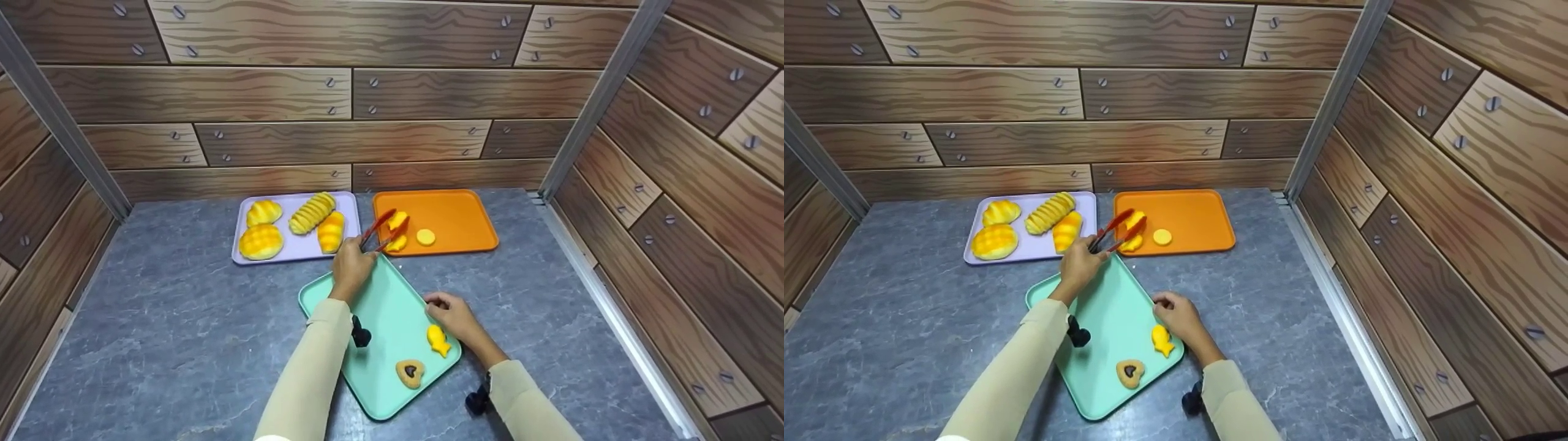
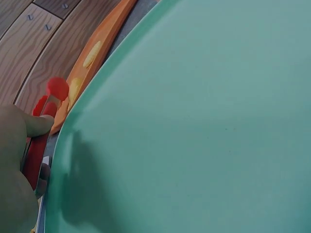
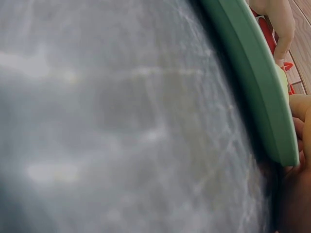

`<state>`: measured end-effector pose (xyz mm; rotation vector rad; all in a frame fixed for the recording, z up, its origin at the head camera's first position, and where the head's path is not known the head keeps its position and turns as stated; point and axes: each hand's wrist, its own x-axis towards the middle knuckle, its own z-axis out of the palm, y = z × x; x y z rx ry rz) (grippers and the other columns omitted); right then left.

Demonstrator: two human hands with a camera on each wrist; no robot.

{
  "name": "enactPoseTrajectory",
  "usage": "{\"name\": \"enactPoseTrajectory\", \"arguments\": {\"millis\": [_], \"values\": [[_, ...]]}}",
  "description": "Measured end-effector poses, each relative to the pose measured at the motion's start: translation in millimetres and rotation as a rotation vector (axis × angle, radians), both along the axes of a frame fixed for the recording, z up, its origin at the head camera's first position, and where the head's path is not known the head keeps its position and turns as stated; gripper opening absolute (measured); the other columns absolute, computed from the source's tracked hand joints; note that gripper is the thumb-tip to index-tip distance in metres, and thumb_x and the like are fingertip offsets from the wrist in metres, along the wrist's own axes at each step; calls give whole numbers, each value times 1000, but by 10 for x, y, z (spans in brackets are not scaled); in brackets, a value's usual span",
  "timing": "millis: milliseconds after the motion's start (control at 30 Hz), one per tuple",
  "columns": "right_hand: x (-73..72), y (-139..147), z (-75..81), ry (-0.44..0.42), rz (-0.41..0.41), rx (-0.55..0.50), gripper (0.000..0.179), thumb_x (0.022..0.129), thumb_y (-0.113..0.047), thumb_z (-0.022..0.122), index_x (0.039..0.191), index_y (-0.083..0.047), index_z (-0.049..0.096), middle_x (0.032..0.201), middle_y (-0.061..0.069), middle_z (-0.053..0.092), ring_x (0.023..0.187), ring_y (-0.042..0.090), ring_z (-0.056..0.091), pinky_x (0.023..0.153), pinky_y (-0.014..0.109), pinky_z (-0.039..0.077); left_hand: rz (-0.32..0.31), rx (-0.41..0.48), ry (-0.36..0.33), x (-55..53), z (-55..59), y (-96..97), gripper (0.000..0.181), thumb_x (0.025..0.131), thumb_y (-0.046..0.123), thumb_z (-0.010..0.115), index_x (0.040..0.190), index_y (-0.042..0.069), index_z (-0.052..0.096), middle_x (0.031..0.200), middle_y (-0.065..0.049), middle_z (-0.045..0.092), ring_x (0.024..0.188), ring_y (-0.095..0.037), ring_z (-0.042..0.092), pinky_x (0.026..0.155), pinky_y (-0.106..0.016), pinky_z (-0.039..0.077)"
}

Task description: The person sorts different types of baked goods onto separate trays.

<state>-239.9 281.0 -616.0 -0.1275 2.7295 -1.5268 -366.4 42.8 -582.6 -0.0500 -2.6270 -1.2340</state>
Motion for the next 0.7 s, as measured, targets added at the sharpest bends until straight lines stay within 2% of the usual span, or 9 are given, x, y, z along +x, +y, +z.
{"name": "enactPoseTrajectory", "arguments": {"millis": [267, 500, 700], "values": [[-4, 5, 33, 7, 13, -30, 22, 98, -18, 64, 117, -11, 73, 101, 5, 68, 84, 16, 56, 78, 30, 48, -40, 35, 23, 33, -22, -91, 45, 81, 20, 82, 122, 6, 70, 113, -15, 69, 102, -33, 65, 91, -49, 51], [0, 0, 18, -1, 8, -35, 23, 98, -19, 65, 117, -12, 73, 102, 5, 69, 84, 16, 58, 78, 30, 48, -39, 60, 29, 152, 5, -159, 45, 79, 17, 84, 120, 5, 71, 110, -15, 70, 100, -33, 65, 90, -49, 50], [7, -13, 10, -18, -6, -33, 23, 97, -19, 66, 118, -13, 73, 102, 4, 69, 83, 15, 57, 77, 28, 48, -42, 77, 8, 266, 54, -229, 53, 79, 19, 85, 128, 8, 68, 121, -10, 69, 111, -31, 65, 97, -47, 50]]}}
